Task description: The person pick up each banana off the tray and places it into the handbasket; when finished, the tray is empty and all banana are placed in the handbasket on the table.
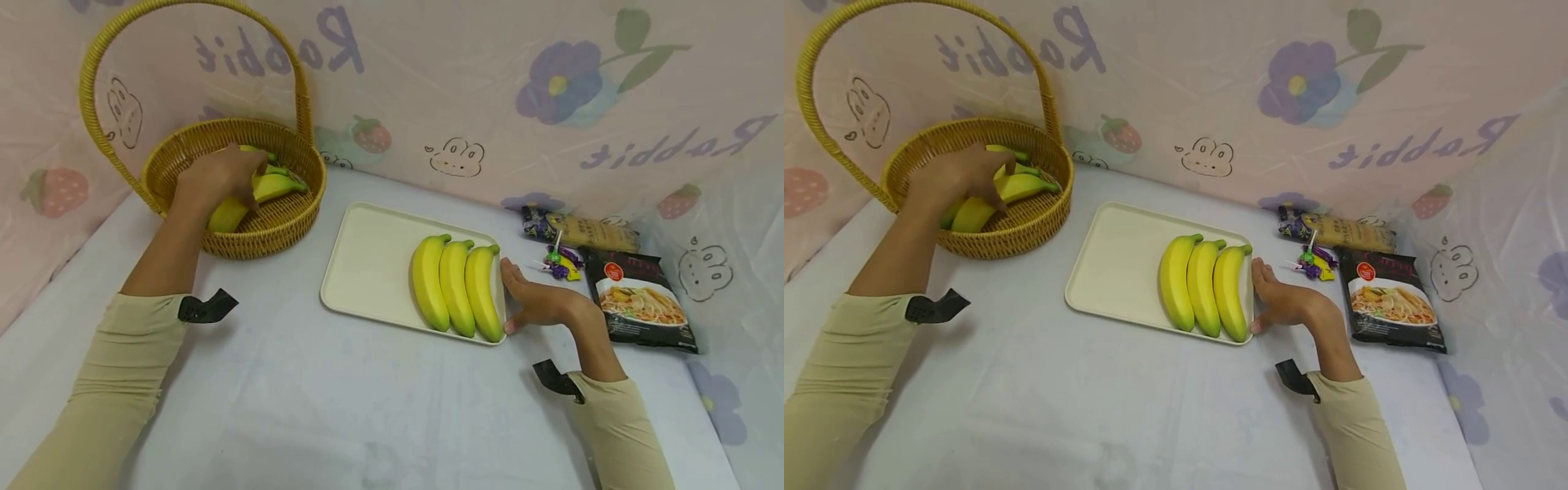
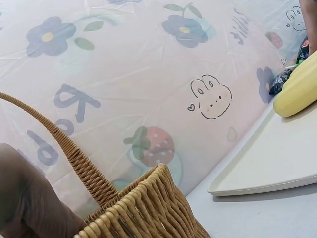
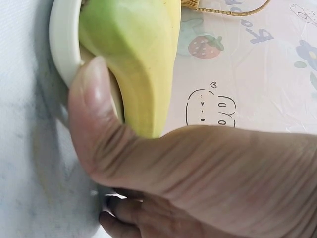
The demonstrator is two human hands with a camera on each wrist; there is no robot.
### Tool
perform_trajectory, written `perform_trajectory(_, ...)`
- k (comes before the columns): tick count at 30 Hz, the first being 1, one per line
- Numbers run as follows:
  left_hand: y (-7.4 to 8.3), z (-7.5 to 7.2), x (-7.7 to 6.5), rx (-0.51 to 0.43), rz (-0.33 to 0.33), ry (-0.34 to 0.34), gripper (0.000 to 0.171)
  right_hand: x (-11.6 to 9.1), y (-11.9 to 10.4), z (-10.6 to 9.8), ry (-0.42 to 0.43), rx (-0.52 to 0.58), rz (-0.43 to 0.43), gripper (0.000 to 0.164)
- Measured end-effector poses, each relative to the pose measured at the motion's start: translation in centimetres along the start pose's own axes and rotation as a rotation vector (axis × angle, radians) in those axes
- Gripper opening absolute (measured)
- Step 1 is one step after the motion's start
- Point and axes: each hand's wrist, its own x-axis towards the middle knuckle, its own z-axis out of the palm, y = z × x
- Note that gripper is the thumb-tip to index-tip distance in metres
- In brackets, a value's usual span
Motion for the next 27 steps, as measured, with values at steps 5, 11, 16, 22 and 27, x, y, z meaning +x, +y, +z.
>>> perform_trajectory(5, -0.29, 0.16, 0.25, 0.015, 0.020, 0.024, 0.075, -0.06, 0.05, 0.14, 0.005, 0.005, 0.003, 0.133)
perform_trajectory(11, -0.11, 0.14, 0.17, 0.024, 0.016, 0.025, 0.075, 0.06, 0.24, 0.29, 0.004, 0.005, 0.004, 0.134)
perform_trajectory(16, 0.04, 0.00, -0.14, 0.022, 0.003, 0.031, 0.073, 0.35, 0.25, 0.09, 0.011, -0.014, 0.005, 0.136)
perform_trajectory(22, 0.07, 0.03, -0.22, 0.006, -0.021, 0.022, 0.074, 0.41, 0.18, 0.02, 0.003, -0.021, 0.010, 0.136)
perform_trajectory(27, 0.32, -0.18, -0.11, 0.020, 0.024, 0.055, 0.080, 0.24, 0.12, 0.10, 0.006, -0.001, 0.014, 0.136)
